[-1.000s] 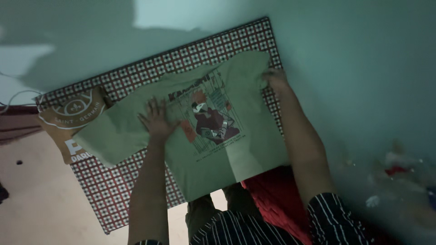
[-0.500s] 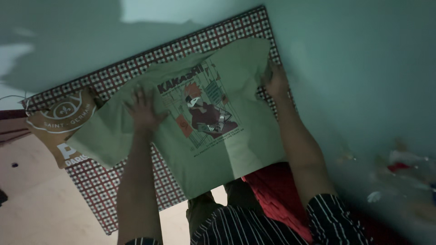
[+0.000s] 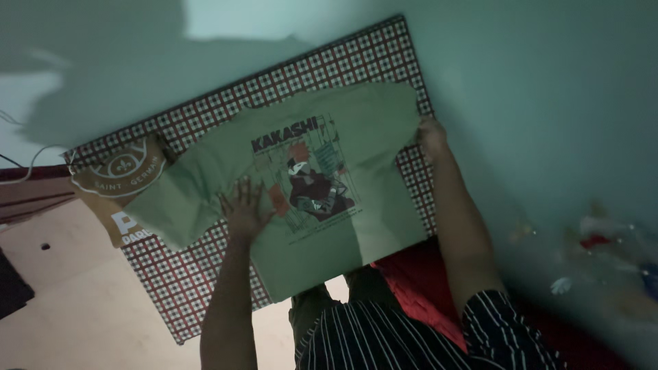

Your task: The person picks up several t-shirts and a pair of shorts from a bed and folds them one at a time by hand on a table with a checkered cover.

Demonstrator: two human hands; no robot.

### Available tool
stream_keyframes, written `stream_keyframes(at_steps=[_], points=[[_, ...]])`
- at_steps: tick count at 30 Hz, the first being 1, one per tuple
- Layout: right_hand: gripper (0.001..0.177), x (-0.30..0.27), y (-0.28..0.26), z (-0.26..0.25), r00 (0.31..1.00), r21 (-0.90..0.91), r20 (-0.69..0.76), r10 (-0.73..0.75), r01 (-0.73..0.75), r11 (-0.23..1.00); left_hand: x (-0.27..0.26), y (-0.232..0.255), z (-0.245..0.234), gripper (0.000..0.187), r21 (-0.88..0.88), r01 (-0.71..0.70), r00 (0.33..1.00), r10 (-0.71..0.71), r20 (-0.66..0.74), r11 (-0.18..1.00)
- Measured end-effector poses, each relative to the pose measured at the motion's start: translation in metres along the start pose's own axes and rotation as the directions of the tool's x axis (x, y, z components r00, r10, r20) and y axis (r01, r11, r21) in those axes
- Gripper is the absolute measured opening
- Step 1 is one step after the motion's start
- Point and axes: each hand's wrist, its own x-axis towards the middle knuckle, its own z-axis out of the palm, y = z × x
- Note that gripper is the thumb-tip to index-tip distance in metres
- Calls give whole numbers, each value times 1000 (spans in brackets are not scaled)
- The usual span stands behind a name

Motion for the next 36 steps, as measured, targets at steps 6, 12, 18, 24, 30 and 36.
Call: stream_keyframes(at_steps=[6,12,18,24,30,36], points=[[83,-21,-39,25,896,-79,361,257,-245,966,-14,-19,-11,108,-53,-12,996,17,90,998],[81,-9,-68,27,919,106,336,205,-254,961,-20,-24,-13,113,-122,40,991,-24,130,992],[80,5,-34,25,875,345,424,233,-394,852,-19,-25,-11,113,-127,55,991,-39,130,990],[90,-10,-17,62,848,299,414,330,-470,831,-21,-26,-7,113,-126,69,990,-53,128,990],[94,-3,-31,67,877,268,428,217,-353,896,-17,-28,-1,116,-138,90,985,-68,155,986],[87,-34,-90,29,875,-8,311,371,-388,922,-21,-31,2,110,-135,11,999,-6,39,991]])
